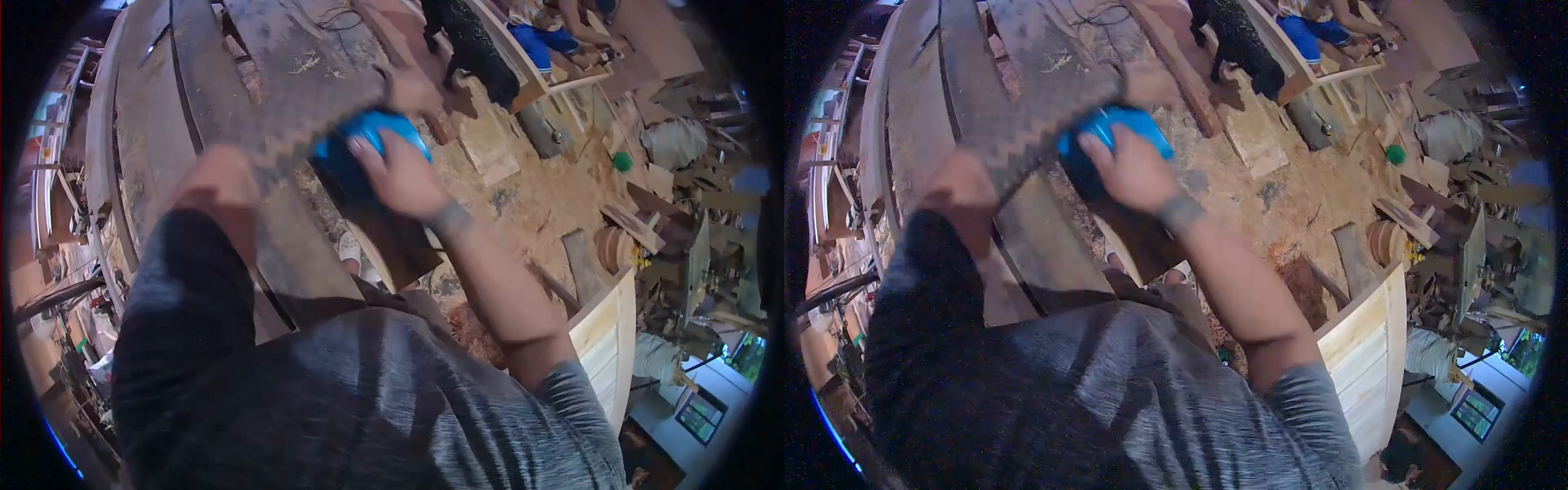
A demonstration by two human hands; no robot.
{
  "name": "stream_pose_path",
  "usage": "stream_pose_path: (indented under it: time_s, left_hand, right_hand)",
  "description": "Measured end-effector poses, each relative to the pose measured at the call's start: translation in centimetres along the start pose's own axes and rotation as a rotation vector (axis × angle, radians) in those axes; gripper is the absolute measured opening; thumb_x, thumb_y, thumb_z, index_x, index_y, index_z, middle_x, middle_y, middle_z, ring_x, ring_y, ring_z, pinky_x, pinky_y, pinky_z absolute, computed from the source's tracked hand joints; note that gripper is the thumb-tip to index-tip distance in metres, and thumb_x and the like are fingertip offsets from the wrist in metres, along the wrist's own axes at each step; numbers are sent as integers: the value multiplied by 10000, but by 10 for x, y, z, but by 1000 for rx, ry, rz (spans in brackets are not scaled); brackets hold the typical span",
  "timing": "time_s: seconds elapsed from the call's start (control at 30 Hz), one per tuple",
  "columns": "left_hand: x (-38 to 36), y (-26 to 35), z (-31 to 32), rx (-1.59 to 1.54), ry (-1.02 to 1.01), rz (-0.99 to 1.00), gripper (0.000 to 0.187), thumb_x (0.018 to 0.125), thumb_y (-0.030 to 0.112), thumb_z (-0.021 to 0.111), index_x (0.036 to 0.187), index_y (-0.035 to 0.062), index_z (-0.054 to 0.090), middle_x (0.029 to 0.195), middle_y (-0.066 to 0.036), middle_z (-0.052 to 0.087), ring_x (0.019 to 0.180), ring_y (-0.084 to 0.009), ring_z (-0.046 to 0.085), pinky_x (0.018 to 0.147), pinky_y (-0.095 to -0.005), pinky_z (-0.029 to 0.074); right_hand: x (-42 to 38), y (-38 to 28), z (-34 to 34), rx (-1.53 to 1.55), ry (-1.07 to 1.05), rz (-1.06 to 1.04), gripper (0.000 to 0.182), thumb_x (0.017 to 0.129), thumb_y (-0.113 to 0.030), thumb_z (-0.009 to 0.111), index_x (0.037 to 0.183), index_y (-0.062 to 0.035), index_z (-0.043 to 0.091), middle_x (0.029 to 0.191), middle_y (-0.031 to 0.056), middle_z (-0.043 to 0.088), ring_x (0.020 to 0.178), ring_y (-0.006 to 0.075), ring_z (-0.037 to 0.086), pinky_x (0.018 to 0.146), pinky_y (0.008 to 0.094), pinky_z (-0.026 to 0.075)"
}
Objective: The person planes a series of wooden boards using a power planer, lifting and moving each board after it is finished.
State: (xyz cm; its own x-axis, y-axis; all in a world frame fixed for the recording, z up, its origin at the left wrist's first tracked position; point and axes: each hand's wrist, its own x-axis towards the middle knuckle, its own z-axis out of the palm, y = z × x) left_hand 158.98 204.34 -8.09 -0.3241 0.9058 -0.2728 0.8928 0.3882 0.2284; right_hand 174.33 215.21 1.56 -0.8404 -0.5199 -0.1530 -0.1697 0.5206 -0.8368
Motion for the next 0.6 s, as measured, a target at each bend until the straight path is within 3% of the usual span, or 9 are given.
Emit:
stream_pose_path:
  time_s: [0.03,0.1,0.17,0.27,0.3,0.4,0.47,0.6]
  left_hand:
    - [22,35,-6,-41,-23,30,267,903,174,582,979,25,790,1018,-191,767,990,-372,743,839,-524,595]
    - [65,113,-18,-135,-13,35,266,910,167,573,976,24,787,1027,-194,764,1000,-375,740,847,-521,594]
    - [95,174,-23,-219,62,-10,304,899,206,591,1012,49,826,1022,-199,788,950,-376,763,842,-548,600]
    - [96,216,-37,-342,-112,-90,350,900,215,583,1104,49,814,1118,-201,778,1010,-382,752,872,-544,599]
    - [95,205,-36,-351,-143,-57,364,904,219,576,1127,48,809,1143,-203,773,1030,-385,748,875,-545,599]
    - [79,159,-45,-291,-181,-196,409,937,243,549,1198,27,780,1220,-217,749,1114,-395,724,900,-530,590]
    - [74,112,-38,-264,-170,-122,423,942,259,547,1232,43,767,1247,-226,737,1146,-393,713,944,-497,581]
    - [56,20,-17,-129,-146,-129,375,951,258,555,1195,73,771,1199,-215,743,1118,-392,710,953,-483,571]
  right_hand:
    - [-61,33,-2,23,57,-43,538,1064,-490,572,1202,29,608,1075,338,682,986,513,675,841,570,523]
    - [-130,35,-29,28,-42,116,447,1062,-389,608,1247,18,583,1067,333,677,986,517,672,848,539,532]
    - [-190,53,-42,38,-14,66,421,1041,-311,632,1286,26,573,1005,304,665,932,511,671,809,513,533]
    - [-196,55,-48,46,-9,25,416,1026,-279,644,1293,31,572,982,285,657,900,500,672,775,513,528]
    - [-190,53,-52,35,-4,25,413,1022,-272,647,1292,32,572,981,280,656,895,496,673,767,514,526]
    - [-146,49,-50,20,-31,78,423,1036,-314,639,1271,32,575,958,300,659,893,503,673,767,525,524]
    - [-105,40,-43,29,-3,75,428,1047,-346,632,1239,32,584,932,310,656,893,507,671,768,531,521]
    - [-29,20,-29,89,34,39,466,1062,-414,607,1173,38,600,947,330,672,926,513,677,786,533,525]
